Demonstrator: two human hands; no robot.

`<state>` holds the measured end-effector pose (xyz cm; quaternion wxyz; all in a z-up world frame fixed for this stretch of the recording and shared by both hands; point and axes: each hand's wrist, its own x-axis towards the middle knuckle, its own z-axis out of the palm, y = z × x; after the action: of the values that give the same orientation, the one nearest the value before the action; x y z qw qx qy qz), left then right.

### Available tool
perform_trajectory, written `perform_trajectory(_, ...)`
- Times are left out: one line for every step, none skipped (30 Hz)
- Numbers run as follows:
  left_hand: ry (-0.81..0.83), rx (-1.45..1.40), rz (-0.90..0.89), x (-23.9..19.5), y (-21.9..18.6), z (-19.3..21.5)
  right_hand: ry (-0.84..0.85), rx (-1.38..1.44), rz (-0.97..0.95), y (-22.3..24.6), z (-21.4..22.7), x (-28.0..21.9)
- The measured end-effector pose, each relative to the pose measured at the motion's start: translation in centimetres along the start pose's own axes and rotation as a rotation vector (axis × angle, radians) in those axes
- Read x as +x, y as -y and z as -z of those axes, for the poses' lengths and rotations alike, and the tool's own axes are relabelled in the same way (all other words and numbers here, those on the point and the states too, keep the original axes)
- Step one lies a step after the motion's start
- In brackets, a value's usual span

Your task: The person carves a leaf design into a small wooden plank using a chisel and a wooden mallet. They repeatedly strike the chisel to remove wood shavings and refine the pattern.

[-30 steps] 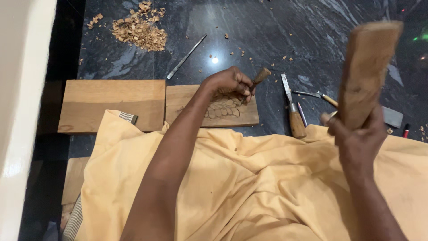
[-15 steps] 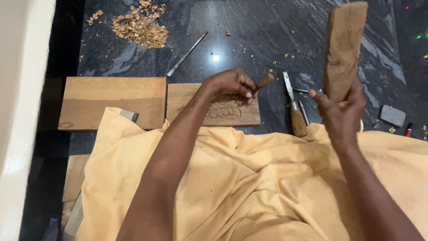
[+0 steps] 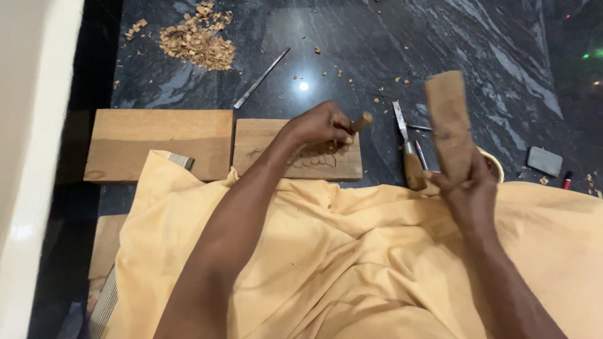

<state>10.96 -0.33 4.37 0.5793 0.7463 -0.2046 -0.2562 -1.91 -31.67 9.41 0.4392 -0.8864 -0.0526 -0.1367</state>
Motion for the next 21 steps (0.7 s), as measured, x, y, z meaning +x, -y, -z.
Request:
perform_trajectory(-0.08, -0.066, 0.017, -0.2, 0.1, -0.2, -0.008, 0.001, -0.141, 0.1, 0.6, 0.3)
perform_trajectory(-0.181, -0.211, -0.029, -0.2, 0.1, -0.5, -0.014, 0.003, -0.282, 0.5, 1.0, 0.4)
perform_trajectory(-0.283, -0.356, -0.079, 0.0, -0.1, -0.9, -0.025, 0.07, -0.332, 0.9, 1.2, 0.4)
perform_trajectory(-0.385, -0.502, -0.13, 0.1, -0.3, -1.2, -0.035, 0.138, -0.382, 1.3, 1.3, 0.3)
perform_trajectory(-0.436, -0.549, -0.154, -0.1, -0.6, -1.5, -0.042, 0.204, -0.434, 1.6, 1.4, 0.1)
perform_trajectory(-0.487, -0.595, -0.179, -0.3, -1.1, -1.7, -0.034, 0.213, -0.421, 1.8, 1.4, 0.1)
perform_trajectory(-0.537, -0.641, -0.203, -0.7, -1.7, -2.0, -0.028, 0.223, -0.408, 2.0, 1.4, 0.0)
perform_trajectory(-0.58, -0.639, -0.166, -1.3, -2.3, -2.5, -0.022, 0.232, -0.396, 2.1, 1.5, -0.1)
perform_trajectory(-0.62, -0.639, -0.132, -1.7, -2.9, -3.1, -0.017, 0.245, -0.374, 2.1, 1.6, -0.1)
perform_trajectory(-0.659, -0.639, -0.098, -2.1, -3.4, -3.7, -0.012, 0.257, -0.352, 2.1, 1.5, -0.1)
perform_trajectory(-0.687, -0.596, -0.083, -2.5, -3.7, -4.3, -0.005, 0.268, -0.336, 1.9, 1.7, -0.3)
perform_trajectory(-0.715, -0.552, -0.068, -2.9, -3.9, -4.7, 0.018, 0.258, -0.33, 1.6, 1.8, -0.4)
perform_trajectory(-0.739, -0.507, -0.057, -3.1, -3.9, -5.1, 0.037, 0.249, -0.321, 1.4, 1.7, -0.2)
perform_trajectory(-0.769, -0.552, -0.057, -3.4, -3.9, -5.5, 0.056, 0.239, -0.312, 1.2, 1.7, -0.2)
perform_trajectory(-0.798, -0.597, -0.061, -3.6, -3.8, -6.0, 0.055, 0.242, -0.347, 1.2, 1.6, -0.1)
perform_trajectory(-0.827, -0.642, -0.066, -3.6, -3.7, -6.4, 0.054, 0.244, -0.383, 1.2, 1.2, -0.2)
perform_trajectory(-0.833, -0.715, -0.13, -3.7, -3.6, -6.5, 0.053, 0.249, -0.419, 1.4, 0.8, -0.2)
perform_trajectory(-0.838, -0.788, -0.194, -3.9, -3.5, -6.5, 0.078, 0.272, -0.444, 1.7, 0.6, -0.2)
perform_trajectory(-0.843, -0.86, -0.254, -4.2, -3.3, -6.5, 0.105, 0.296, -0.471, 2.0, 0.4, -0.4)
perform_trajectory(-0.818, -0.926, -0.236, -4.5, -3.2, -6.4, 0.134, 0.32, -0.498, 2.2, 0.3, -0.6)
perform_trajectory(-0.797, -0.991, -0.216, -5.2, -3.0, -6.2, 0.153, 0.315, -0.505, 2.5, 0.1, -0.7)
